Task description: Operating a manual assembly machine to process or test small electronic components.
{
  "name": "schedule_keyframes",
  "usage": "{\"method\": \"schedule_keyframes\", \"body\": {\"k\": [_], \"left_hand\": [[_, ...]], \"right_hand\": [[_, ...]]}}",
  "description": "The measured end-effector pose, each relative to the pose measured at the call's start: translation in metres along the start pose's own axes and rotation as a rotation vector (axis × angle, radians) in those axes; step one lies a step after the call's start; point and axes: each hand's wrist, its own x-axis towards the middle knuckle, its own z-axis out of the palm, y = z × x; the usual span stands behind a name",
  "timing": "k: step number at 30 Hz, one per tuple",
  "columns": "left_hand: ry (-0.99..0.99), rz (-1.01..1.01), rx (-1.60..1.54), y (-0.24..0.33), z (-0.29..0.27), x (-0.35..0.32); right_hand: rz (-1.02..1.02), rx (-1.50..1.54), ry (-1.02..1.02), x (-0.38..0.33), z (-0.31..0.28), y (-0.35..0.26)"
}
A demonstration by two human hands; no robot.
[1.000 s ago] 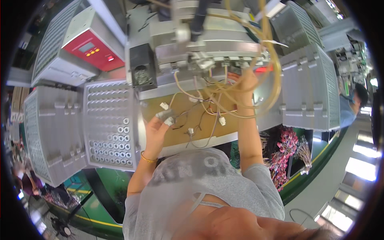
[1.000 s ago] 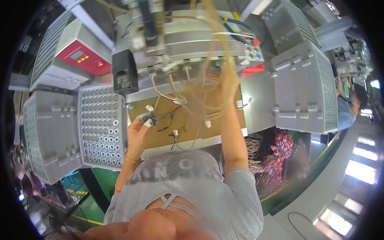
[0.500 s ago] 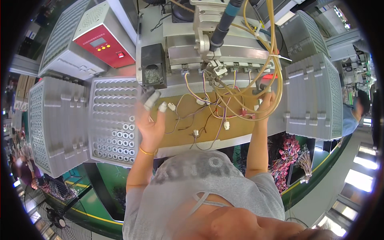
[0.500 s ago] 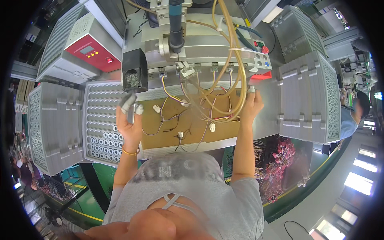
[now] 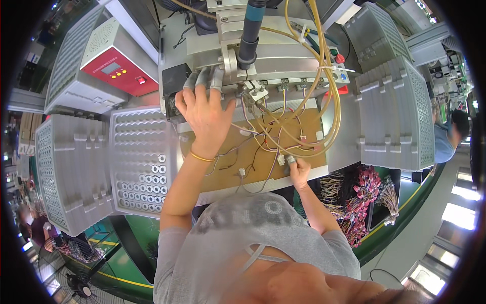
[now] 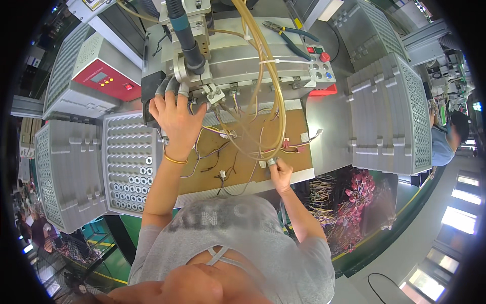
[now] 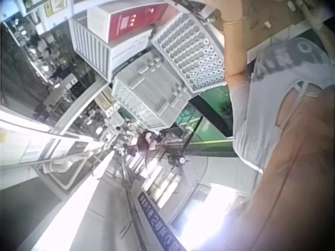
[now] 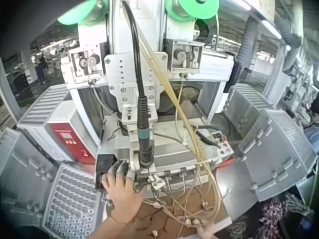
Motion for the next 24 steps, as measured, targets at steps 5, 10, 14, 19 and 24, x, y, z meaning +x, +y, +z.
{"method": "schedule_keyframes", "body": {"k": [5, 10, 14, 19, 24], "left_hand": [[0.023, 0.004, 0.006, 0.000, 0.000, 0.000], [0.026, -0.011, -0.004, 0.001, 0.001, -0.001], [0.022, -0.012, -0.026, 0.002, -0.001, 0.001], [0.023, -0.029, -0.040, 0.002, -0.006, 0.000], [0.050, 0.013, -0.137, 0.005, -0.035, -0.002]], "right_hand": [[-0.005, 0.047, 0.005, 0.003, 0.004, 0.000], [-0.087, 0.048, 0.020, 0.005, 0.003, -0.013], [-0.060, 0.102, 0.162, 0.016, -0.014, -0.027], [-0.466, -0.139, 0.525, 0.120, -0.109, -0.133], [-0.490, -0.095, 0.281, 0.234, -0.145, -0.260]]}}
